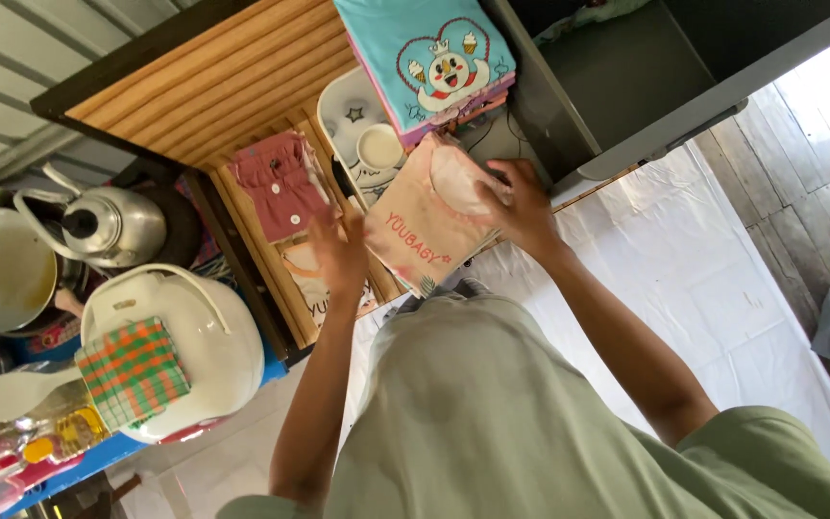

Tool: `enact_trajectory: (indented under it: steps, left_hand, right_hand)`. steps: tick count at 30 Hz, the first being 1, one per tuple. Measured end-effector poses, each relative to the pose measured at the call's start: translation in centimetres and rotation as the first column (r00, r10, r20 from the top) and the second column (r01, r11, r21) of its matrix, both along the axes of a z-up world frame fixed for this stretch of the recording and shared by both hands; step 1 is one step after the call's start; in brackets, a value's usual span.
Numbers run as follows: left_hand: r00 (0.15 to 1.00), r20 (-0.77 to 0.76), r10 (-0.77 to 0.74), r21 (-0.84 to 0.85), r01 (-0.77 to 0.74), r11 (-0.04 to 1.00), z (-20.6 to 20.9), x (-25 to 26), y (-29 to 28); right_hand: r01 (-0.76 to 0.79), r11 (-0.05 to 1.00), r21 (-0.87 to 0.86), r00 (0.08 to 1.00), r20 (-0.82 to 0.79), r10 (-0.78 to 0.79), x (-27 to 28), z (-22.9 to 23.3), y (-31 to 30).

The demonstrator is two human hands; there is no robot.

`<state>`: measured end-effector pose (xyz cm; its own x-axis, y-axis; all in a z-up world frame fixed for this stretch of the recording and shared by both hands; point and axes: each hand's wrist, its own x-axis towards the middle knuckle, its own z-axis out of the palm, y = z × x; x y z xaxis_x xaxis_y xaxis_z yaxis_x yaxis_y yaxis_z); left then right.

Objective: Organize folded clothes into a drawer and stack other clothes neatly.

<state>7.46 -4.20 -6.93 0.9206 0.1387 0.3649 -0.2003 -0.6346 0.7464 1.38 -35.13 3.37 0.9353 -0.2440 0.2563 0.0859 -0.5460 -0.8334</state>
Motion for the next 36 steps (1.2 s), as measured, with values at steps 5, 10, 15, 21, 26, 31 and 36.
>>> enact_trajectory:
  steps: [5, 10, 15, 21, 26, 31, 36]
  left_hand:
    - [0.773, -0.506, -0.384, -0.565, 0.040, 0.824, 3.2, -1.2, 2.2]
    - [0.513, -0.722, -0.464, -0.629, -0.207, 0.749, 9.1, -1.4, 0.1]
    - [0.541, -0.673, -0.504, -0.685, -0.201, 0.700, 7.3, -1.4, -0.1]
    - [0.658, -0.640, -0.397, -0.659, -0.204, 0.724, 5.7, -0.8, -0.5]
    - [0.763, -0.528, -0.373, -0.680, -0.116, 0.724, 4.2, 0.8, -0.6]
    - [0.773, -0.511, -0.377, -0.728, -0.156, 0.667, 5.1, 1.6, -1.2]
    - [0.722, -0.602, -0.341, -0.617, -0.150, 0.772, 5.4, 0.3, -1.3]
  right_hand:
    - [0.006, 0.943, -0.332, 0.999, 0.036, 0.006, 3.3, 3.8, 2.0]
    - [0.010, 0.890, -0.455, 0.998, 0.067, 0.023, 4.8, 2.3, 2.6]
    - [0.009, 0.900, -0.437, 1.000, 0.017, -0.002, 4.0, 2.1, 2.6]
    - [0.015, 0.878, -0.478, 0.995, -0.080, -0.060, 4.1, 2.3, 2.1]
    - [0.030, 0.879, -0.475, 0.993, -0.090, -0.082, 3.1, 2.5, 1.9]
    - [0.120, 0.839, -0.531, 0.992, 0.033, -0.121, 2.5, 0.1, 1.5]
    - [0.082, 0.865, -0.496, 0.987, -0.082, -0.140, 1.8, 0.5, 1.4]
